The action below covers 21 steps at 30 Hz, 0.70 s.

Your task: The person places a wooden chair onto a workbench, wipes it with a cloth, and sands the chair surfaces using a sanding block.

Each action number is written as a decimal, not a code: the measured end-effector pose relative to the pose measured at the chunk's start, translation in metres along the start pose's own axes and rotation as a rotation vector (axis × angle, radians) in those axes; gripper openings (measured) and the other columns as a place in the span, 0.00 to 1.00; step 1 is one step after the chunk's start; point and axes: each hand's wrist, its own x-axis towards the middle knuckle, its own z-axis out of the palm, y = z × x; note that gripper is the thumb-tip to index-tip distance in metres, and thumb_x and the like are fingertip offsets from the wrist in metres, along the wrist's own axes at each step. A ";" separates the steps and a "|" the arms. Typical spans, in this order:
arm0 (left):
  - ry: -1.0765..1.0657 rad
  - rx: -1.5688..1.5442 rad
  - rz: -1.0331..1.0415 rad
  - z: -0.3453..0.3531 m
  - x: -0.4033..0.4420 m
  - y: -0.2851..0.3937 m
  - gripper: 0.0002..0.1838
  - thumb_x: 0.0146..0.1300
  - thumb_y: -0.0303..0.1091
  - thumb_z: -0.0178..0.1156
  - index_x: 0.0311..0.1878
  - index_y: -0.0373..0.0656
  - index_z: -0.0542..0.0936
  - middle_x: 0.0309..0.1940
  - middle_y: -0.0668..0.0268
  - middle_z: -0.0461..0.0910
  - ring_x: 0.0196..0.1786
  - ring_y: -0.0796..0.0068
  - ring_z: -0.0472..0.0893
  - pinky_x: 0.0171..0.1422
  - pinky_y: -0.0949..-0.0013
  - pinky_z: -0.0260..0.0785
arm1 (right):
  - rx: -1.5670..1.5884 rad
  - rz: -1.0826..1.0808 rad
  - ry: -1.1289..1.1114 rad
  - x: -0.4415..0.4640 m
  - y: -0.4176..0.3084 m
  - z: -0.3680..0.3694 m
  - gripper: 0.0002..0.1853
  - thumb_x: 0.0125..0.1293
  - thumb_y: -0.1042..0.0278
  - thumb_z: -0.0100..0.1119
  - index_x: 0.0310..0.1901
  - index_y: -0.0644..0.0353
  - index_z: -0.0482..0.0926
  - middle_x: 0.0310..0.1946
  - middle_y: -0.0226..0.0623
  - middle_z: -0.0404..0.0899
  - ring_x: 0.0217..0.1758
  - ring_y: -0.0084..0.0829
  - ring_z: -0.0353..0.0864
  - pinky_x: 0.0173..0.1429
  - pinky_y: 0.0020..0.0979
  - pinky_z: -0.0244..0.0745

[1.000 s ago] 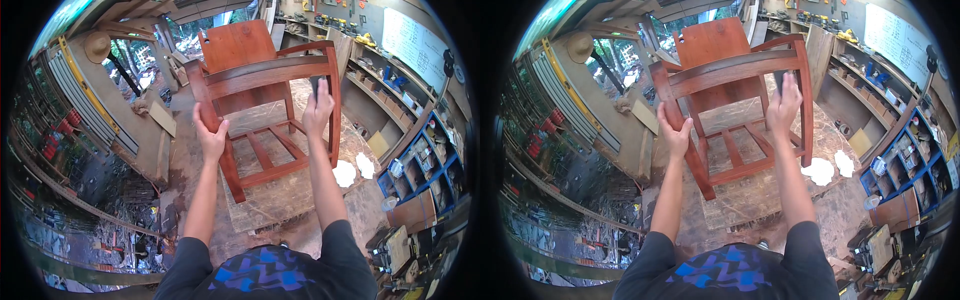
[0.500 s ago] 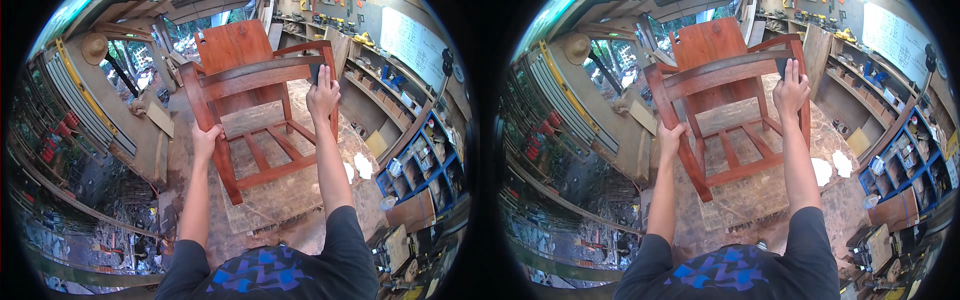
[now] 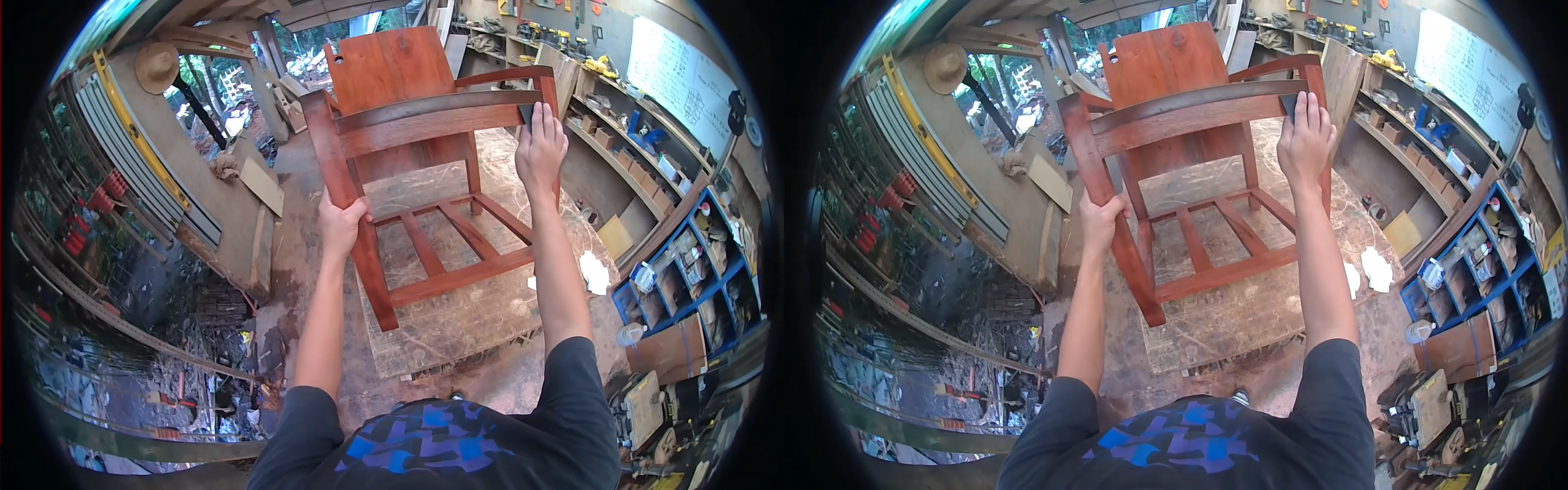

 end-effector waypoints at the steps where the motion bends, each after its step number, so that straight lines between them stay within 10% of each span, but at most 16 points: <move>1: -0.003 -0.003 0.006 0.000 0.000 0.001 0.15 0.58 0.21 0.63 0.48 0.35 0.73 0.30 0.65 0.79 0.25 0.76 0.79 0.31 0.71 0.74 | 0.017 0.013 -0.012 -0.002 0.001 0.002 0.28 0.73 0.58 0.53 0.74 0.49 0.67 0.72 0.34 0.68 0.74 0.43 0.65 0.76 0.51 0.54; 21: 0.004 -0.015 -0.006 0.002 -0.004 0.004 0.17 0.57 0.19 0.62 0.50 0.35 0.73 0.30 0.65 0.79 0.25 0.76 0.78 0.31 0.71 0.73 | 0.142 0.092 -0.013 -0.007 -0.007 0.007 0.26 0.79 0.53 0.44 0.75 0.49 0.66 0.76 0.33 0.65 0.81 0.51 0.54 0.80 0.59 0.43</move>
